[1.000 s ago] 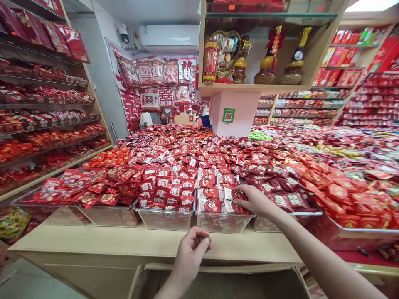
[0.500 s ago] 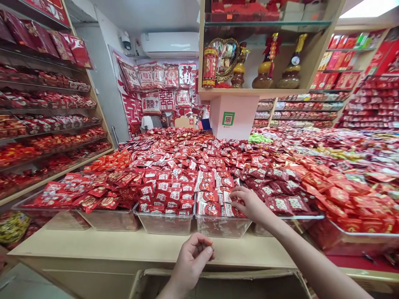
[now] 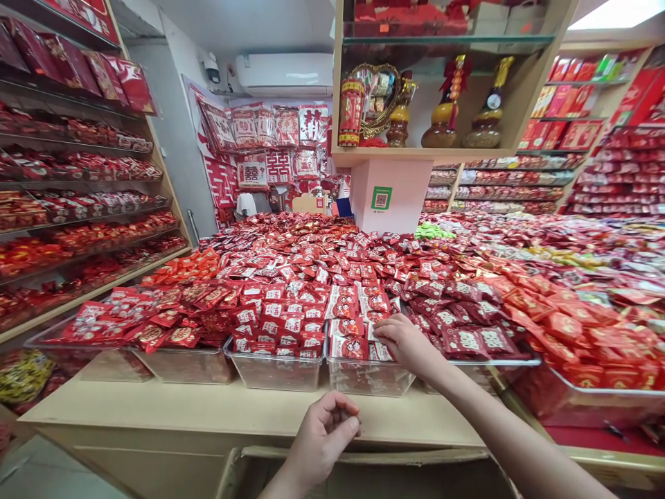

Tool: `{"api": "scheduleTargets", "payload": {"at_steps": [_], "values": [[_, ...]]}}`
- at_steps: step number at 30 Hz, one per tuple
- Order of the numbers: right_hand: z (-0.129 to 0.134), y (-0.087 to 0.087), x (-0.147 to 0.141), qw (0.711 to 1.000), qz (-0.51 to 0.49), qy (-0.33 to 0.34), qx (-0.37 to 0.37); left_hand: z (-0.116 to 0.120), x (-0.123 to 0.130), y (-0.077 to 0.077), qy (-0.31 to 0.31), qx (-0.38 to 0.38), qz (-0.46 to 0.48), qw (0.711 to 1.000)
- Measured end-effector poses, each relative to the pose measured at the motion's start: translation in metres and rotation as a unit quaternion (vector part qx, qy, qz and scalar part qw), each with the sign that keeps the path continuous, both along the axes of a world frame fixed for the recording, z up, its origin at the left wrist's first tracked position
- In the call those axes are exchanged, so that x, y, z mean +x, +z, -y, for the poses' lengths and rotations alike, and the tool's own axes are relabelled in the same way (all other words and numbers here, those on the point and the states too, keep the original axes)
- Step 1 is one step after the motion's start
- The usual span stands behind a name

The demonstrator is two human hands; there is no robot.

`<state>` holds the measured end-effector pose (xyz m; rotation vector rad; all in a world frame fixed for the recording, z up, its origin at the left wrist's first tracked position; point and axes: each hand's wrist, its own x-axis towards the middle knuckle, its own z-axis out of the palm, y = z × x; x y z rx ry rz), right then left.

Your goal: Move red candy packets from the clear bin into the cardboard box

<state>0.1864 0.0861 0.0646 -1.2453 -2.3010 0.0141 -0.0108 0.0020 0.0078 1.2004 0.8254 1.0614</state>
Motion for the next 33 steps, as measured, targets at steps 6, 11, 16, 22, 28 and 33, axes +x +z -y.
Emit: {"api": "scheduleTargets", "payload": {"at_steps": [6,11,16,22,28,33], "values": [[0.001,-0.006,0.001,0.998,-0.007,0.057,-0.003,-0.001,0.0,-0.001,-0.008,0.002,-0.007,1.0],[0.012,-0.004,0.008,0.998,-0.059,-0.009,0.034,-0.001,0.0,-0.001,-0.006,0.005,-0.015,1.0],[0.021,-0.011,0.022,0.992,-0.059,-0.107,-0.009,-0.003,0.0,-0.001,-0.02,0.009,-0.018,1.0],[0.018,-0.015,0.022,0.988,-0.048,-0.132,-0.058,-0.003,0.0,-0.004,-0.024,0.011,-0.035,0.999],[0.019,-0.013,0.016,0.988,-0.048,-0.131,-0.069,-0.004,0.0,-0.004,-0.028,0.019,-0.045,0.998],[0.018,-0.014,0.015,0.991,-0.047,-0.11,-0.053,-0.004,0.0,-0.005,-0.03,0.018,-0.048,0.998]]}}
